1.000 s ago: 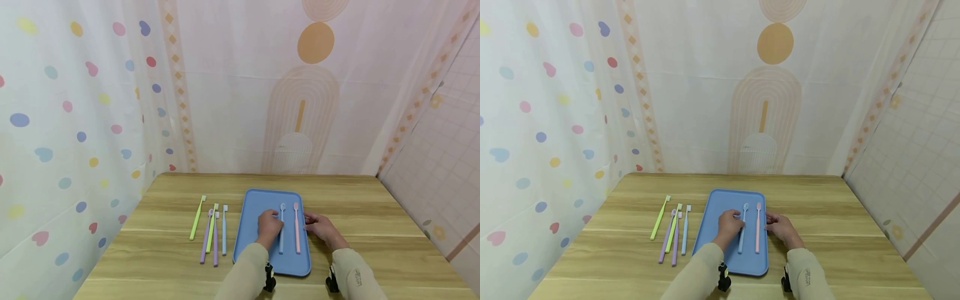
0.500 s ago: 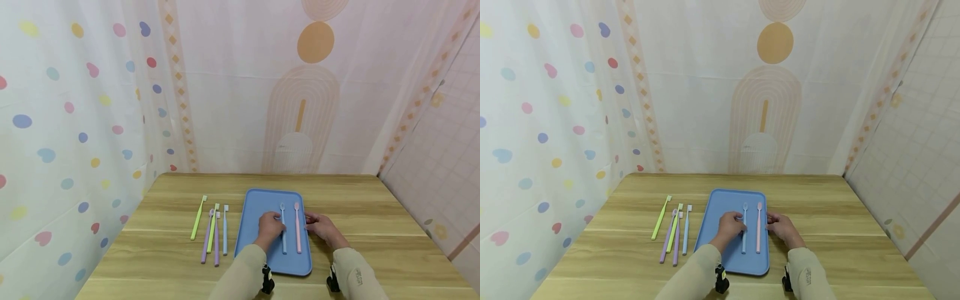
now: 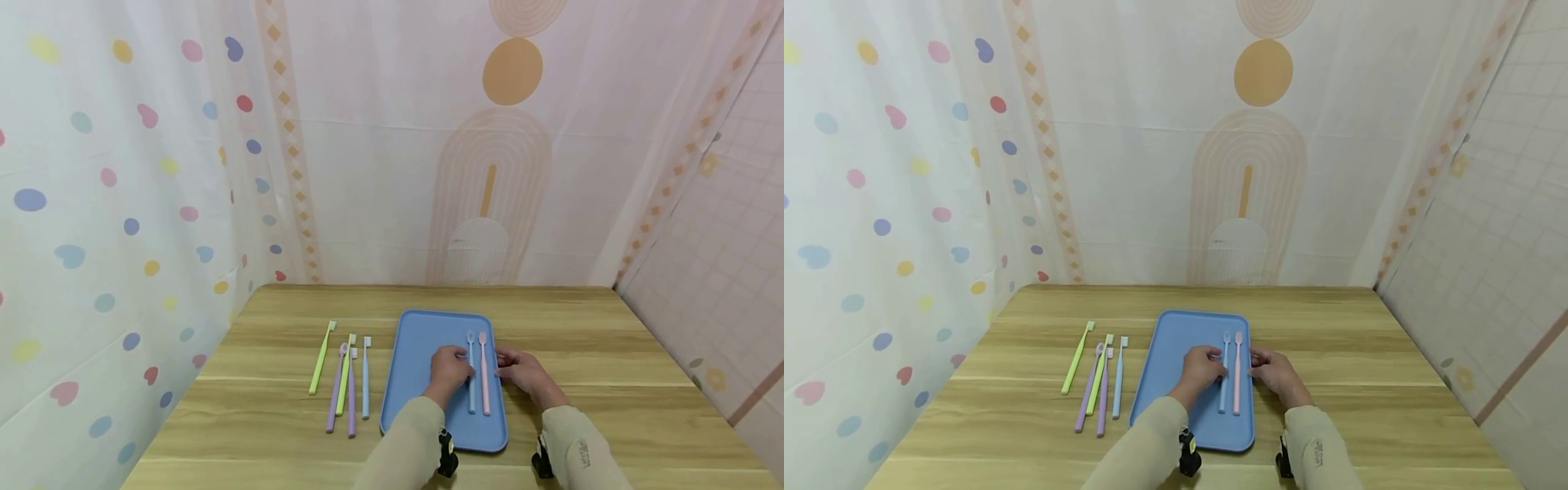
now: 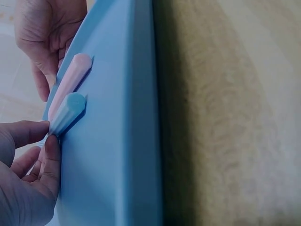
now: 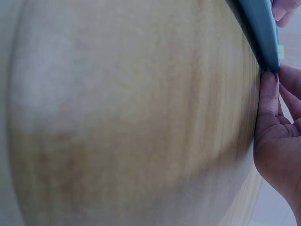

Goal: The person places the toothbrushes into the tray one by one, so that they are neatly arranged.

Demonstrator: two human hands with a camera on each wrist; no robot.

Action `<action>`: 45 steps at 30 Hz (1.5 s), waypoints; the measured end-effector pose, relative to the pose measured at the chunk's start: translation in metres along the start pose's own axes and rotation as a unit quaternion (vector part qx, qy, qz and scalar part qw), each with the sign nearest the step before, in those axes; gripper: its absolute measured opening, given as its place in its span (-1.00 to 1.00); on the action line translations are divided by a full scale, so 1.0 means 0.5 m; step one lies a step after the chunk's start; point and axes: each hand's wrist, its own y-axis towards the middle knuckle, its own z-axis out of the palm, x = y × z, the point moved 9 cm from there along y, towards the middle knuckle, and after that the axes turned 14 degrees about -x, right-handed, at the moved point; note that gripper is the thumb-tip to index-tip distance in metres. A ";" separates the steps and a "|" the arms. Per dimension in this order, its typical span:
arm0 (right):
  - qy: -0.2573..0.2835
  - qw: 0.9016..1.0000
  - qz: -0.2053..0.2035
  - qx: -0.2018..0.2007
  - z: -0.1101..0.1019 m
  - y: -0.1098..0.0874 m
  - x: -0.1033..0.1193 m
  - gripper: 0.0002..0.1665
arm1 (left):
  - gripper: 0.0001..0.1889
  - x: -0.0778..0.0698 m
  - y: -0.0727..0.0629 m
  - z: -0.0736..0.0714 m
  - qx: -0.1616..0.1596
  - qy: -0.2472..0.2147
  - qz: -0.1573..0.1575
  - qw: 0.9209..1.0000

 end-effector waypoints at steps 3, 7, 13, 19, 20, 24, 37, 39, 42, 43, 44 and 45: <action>0.000 1.000 -0.003 0.004 0.001 -0.001 0.001 -0.35 | -0.64 0.000 0.001 0.003 0.002 -0.002 0.001 1.000; -0.003 1.000 0.001 0.001 0.000 -0.001 -0.002 -0.36 | -0.64 -0.002 0.002 0.008 0.005 -0.009 0.005 1.000; 0.002 1.000 0.004 0.002 -0.001 0.000 -0.003 -0.35 | -0.64 -0.001 0.000 0.009 0.014 -0.016 -0.004 1.000; 0.001 1.000 0.002 0.000 -0.003 -0.003 0.003 -0.35 | -0.64 -0.008 0.000 0.004 0.017 -0.013 -0.004 1.000; 0.000 1.000 0.003 -0.001 -0.004 -0.004 0.004 -0.35 | -0.63 -0.010 0.000 0.002 0.015 -0.013 -0.003 1.000; 0.002 1.000 0.008 -0.003 -0.004 -0.003 0.004 -0.35 | -0.64 -0.016 0.006 -0.010 0.009 -0.019 0.000 1.000; 0.013 1.000 -0.004 0.012 0.000 -0.005 0.006 -0.33 | -0.57 -0.016 0.039 -0.064 0.012 -0.022 -0.013 1.000; 0.006 1.000 -0.007 0.010 -0.001 -0.004 0.005 -0.33 | -0.57 -0.015 0.047 -0.073 0.011 -0.021 -0.009 1.000; -0.011 1.000 -0.013 0.007 -0.002 -0.003 0.005 -0.35 | -0.57 -0.011 0.061 -0.088 0.010 -0.017 0.000 1.000; -0.016 1.000 -0.014 0.005 -0.002 -0.003 0.004 -0.35 | -0.57 -0.010 0.067 -0.093 0.010 -0.017 0.004 1.000; -0.020 1.000 -0.015 0.005 -0.003 -0.003 0.004 -0.36 | -0.56 -0.010 0.072 -0.099 0.009 -0.019 0.009 1.000; -0.018 1.000 -0.015 0.006 -0.002 -0.003 0.004 -0.35 | -0.56 -0.011 0.078 -0.105 0.008 -0.025 0.014 1.000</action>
